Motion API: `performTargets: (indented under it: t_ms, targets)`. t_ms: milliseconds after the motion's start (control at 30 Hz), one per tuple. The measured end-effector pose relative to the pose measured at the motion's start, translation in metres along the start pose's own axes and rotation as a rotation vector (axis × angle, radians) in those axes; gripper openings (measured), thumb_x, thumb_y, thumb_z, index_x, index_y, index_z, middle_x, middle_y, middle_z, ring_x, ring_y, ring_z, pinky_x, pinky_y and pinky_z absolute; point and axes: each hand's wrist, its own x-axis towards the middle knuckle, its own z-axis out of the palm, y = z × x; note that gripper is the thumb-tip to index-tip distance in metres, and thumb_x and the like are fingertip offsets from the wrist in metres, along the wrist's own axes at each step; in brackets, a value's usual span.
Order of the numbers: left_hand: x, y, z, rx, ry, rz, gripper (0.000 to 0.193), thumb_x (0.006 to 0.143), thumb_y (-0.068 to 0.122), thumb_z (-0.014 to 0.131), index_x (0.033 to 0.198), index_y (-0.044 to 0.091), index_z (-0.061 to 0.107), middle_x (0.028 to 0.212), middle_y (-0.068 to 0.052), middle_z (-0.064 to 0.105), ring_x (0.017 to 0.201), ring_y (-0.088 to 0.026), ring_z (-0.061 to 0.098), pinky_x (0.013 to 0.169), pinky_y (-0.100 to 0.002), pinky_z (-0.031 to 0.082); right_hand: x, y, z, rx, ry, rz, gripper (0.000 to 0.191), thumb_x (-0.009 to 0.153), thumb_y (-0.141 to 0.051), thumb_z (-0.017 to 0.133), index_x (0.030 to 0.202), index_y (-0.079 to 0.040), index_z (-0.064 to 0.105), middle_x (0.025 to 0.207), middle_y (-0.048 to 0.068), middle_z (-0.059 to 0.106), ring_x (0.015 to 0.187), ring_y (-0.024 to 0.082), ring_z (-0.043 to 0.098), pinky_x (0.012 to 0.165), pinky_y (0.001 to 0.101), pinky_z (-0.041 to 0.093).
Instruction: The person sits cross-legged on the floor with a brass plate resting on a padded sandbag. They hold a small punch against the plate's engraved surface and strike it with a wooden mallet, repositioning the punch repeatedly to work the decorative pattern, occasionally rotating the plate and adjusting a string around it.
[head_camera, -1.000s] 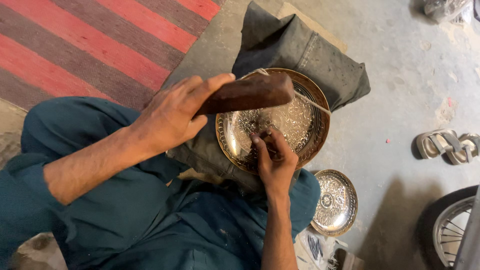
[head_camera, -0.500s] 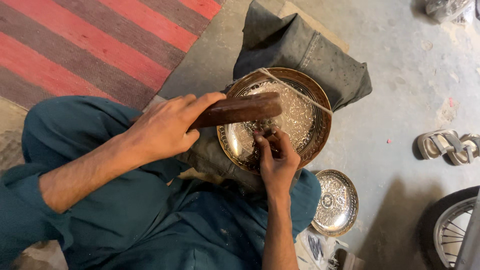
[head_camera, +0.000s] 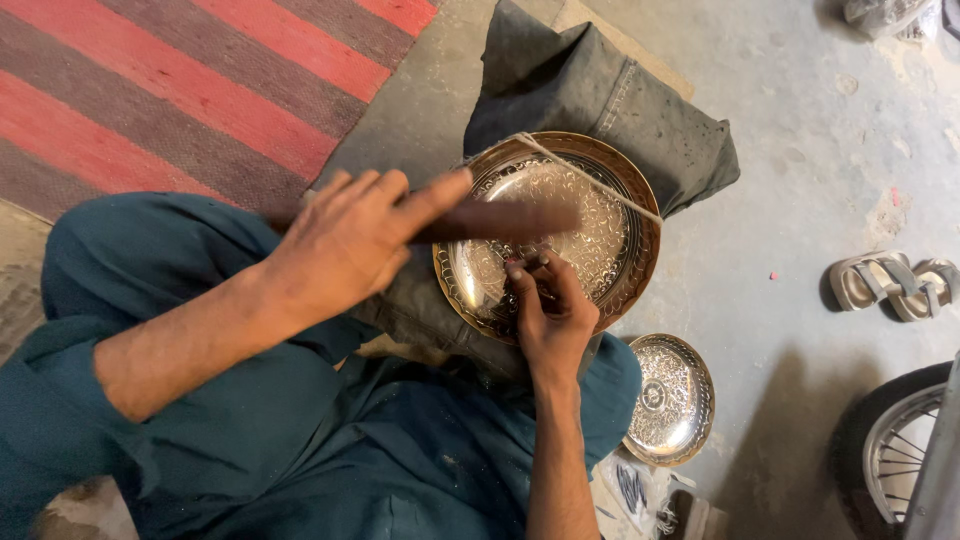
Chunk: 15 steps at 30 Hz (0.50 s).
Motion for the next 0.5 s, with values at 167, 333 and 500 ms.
performTargets:
  t_ms: [167,333,500]
  targets:
    - [-0.0008,-0.0048,0.0091,0.019,0.104,0.042,0.075,0.089,0.005,0.068,0.157,0.019,0.041,0.094,-0.009,0.058,0.082,-0.025,0.062,0.076,-0.045,0.047,0.002,-0.0001,0.0004,0.0,0.007,-0.051,0.025,0.097,-0.004,0.073,0.121,0.001,0.066,0.098,0.008,0.079,0.092,0.012,0.076,0.079,0.0257,0.061]
    - [-0.0049,-0.0058,0.0098,0.155,0.106,0.058,0.072,0.089,0.004,0.066,0.156,0.019,0.045,0.093,-0.009,0.057,0.082,-0.025,0.06,0.078,-0.044,0.046,0.0014,-0.0044,0.0,-0.005,-0.02,0.006,0.023,0.097,-0.005,0.074,0.119,0.0,0.069,0.089,0.006,0.078,0.08,0.008,0.071,0.071,0.0235,0.057]
    - [-0.004,-0.0054,0.0101,0.273,0.09,0.076,0.07,0.092,0.006,0.068,0.155,0.021,0.043,0.095,-0.008,0.058,0.085,-0.025,0.061,0.08,-0.045,0.047,0.0023,-0.006,-0.0008,-0.009,-0.018,0.026,0.019,0.097,-0.003,0.073,0.115,0.001,0.07,0.083,0.005,0.075,0.076,0.006,0.067,0.067,0.022,0.053]
